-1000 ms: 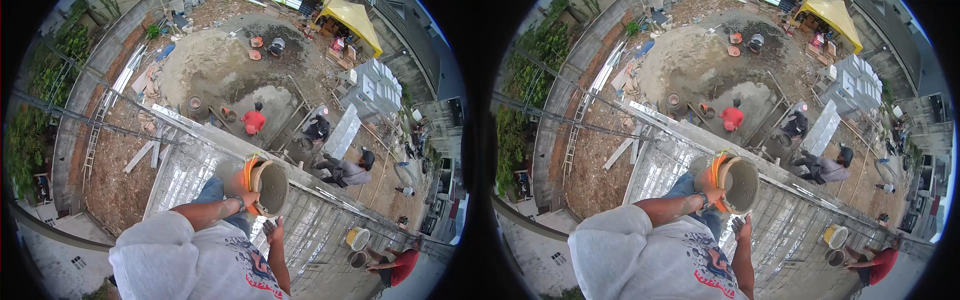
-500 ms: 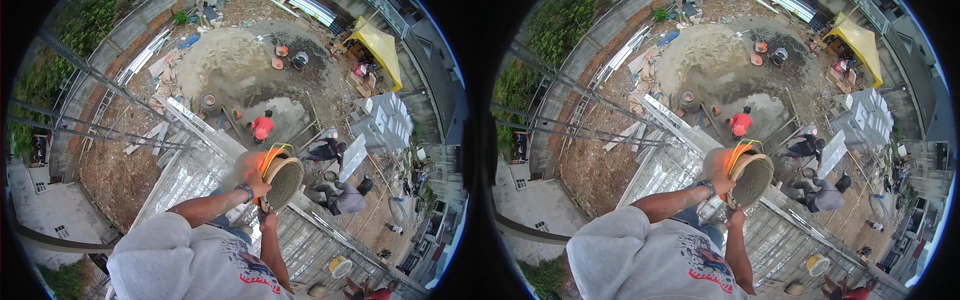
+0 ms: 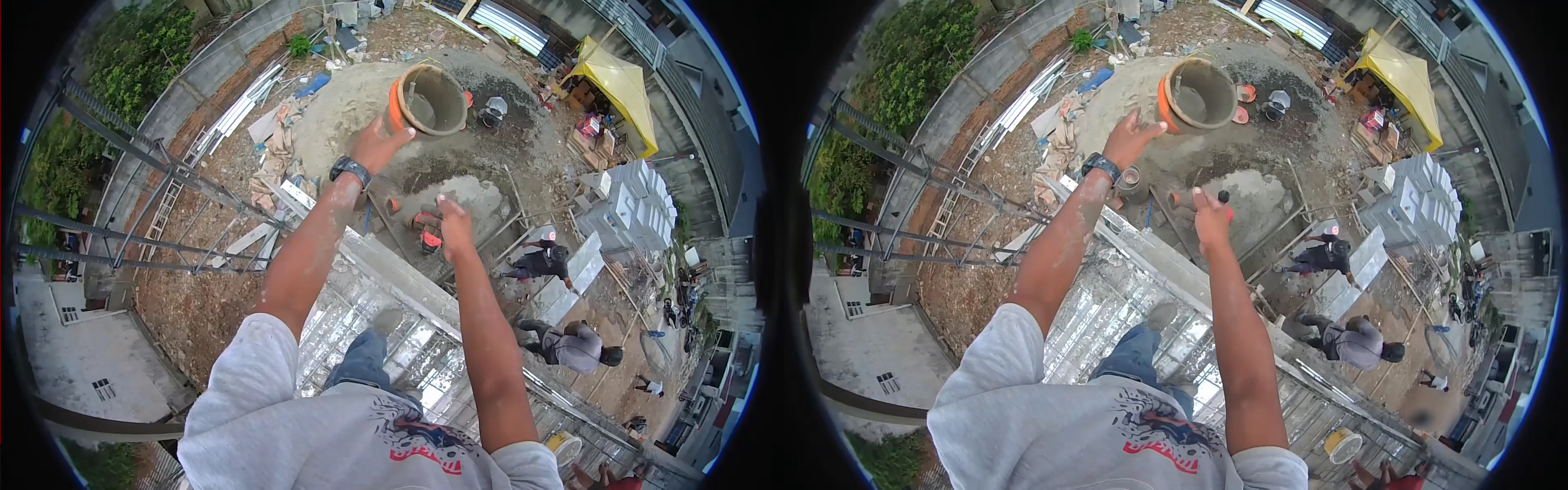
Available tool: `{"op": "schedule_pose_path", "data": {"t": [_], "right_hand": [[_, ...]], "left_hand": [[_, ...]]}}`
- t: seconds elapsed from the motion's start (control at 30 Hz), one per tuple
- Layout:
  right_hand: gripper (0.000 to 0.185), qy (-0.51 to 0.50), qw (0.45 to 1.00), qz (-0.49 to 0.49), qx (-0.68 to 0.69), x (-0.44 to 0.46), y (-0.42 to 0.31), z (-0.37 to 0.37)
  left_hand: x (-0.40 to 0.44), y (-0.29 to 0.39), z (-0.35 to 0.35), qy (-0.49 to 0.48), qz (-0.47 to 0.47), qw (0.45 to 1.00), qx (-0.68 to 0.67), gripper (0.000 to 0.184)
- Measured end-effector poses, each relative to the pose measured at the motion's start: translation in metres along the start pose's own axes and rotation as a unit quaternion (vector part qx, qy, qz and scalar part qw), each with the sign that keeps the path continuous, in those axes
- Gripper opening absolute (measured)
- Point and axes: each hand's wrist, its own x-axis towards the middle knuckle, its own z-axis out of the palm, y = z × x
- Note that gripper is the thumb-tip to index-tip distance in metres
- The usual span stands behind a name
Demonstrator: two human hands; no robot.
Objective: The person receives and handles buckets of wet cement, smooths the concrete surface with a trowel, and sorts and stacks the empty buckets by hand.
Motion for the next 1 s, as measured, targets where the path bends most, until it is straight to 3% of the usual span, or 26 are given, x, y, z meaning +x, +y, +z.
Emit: {"op": "schedule_pose_path", "data": {"t": [0.07,0.1,0.13,0.17,0.2,0.23,0.27,0.3,0.37,0.4,0.5,0.57,0.67,0.73,0.8,0.87,1.0], "right_hand": [[0.049,-0.015,0.988,-0.063,-0.143,-0.003,0.063,-0.033],[0.046,-0.009,0.985,-0.038,-0.168,-0.023,0.086,-0.050],[0.044,-0.002,0.981,-0.012,-0.194,-0.050,0.115,-0.070],[0.037,0.029,0.962,-0.029,-0.271,-0.066,0.167,-0.103],[0.040,0.067,0.927,-0.007,-0.370,-0.087,0.232,-0.149],[0.044,0.079,0.906,0.087,-0.407,-0.125,0.272,-0.185],[0.046,0.118,0.851,0.049,-0.509,-0.170,0.325,-0.227],[0.052,0.123,0.839,0.221,-0.482,-0.220,0.325,-0.244],[0.047,0.213,0.806,0.411,-0.370,-0.312,0.364,-0.287],[0.045,0.250,0.810,0.415,-0.330,-0.355,0.381,-0.303],[0.040,0.284,0.847,0.346,-0.286,-0.450,0.396,-0.328],[0.034,0.285,0.824,0.367,-0.326,-0.480,0.424,-0.350],[0.033,0.426,0.835,0.348,-0.003,-0.484,0.468,-0.359],[0.038,0.432,0.851,0.291,0.069,-0.466,0.411,-0.313],[0.041,0.396,0.889,0.227,0.031,-0.458,0.396,-0.290],[0.043,0.360,0.919,0.158,0.010,-0.467,0.382,-0.267],[0.042,0.388,0.914,0.115,0.033,-0.532,0.442,-0.264]], "left_hand": [[-0.047,-0.041,0.002,-0.051,-0.077,0.995,-0.024,0.102],[-0.061,-0.100,0.011,-0.083,-0.117,0.989,0.035,0.098],[-0.099,-0.097,0.006,-0.138,-0.175,0.975,-0.007,0.094],[-0.122,-0.143,0.010,-0.195,-0.239,0.946,0.101,0.092],[-0.158,-0.227,0.032,-0.165,-0.231,0.939,0.195,0.093],[-0.194,-0.252,0.035,-0.232,-0.258,0.906,0.241,0.096],[-0.232,-0.241,0.034,-0.262,-0.288,0.880,0.272,0.094],[-0.256,-0.228,0.028,-0.341,-0.345,0.846,0.220,0.093],[-0.308,-0.246,0.039,-0.391,-0.289,0.829,0.276,0.093],[-0.326,-0.251,0.045,-0.416,-0.296,0.816,0.270,0.094],[-0.348,-0.233,0.070,-0.472,-0.240,0.792,0.304,0.086],[-0.336,-0.186,0.089,-0.530,-0.198,0.761,0.317,0.086],[-0.311,-0.141,0.128,-0.580,-0.173,0.732,0.312,0.086],[-0.302,-0.126,0.156,-0.544,-0.041,0.776,0.317,0.084],[-0.296,-0.107,0.191,-0.505,-0.024,0.784,0.360,0.080],[-0.306,-0.085,0.226,-0.433,0.031,0.841,0.323,0.071],[-0.373,-0.037,0.294,-0.425,0.022,0.900,0.091,0.055]]}}
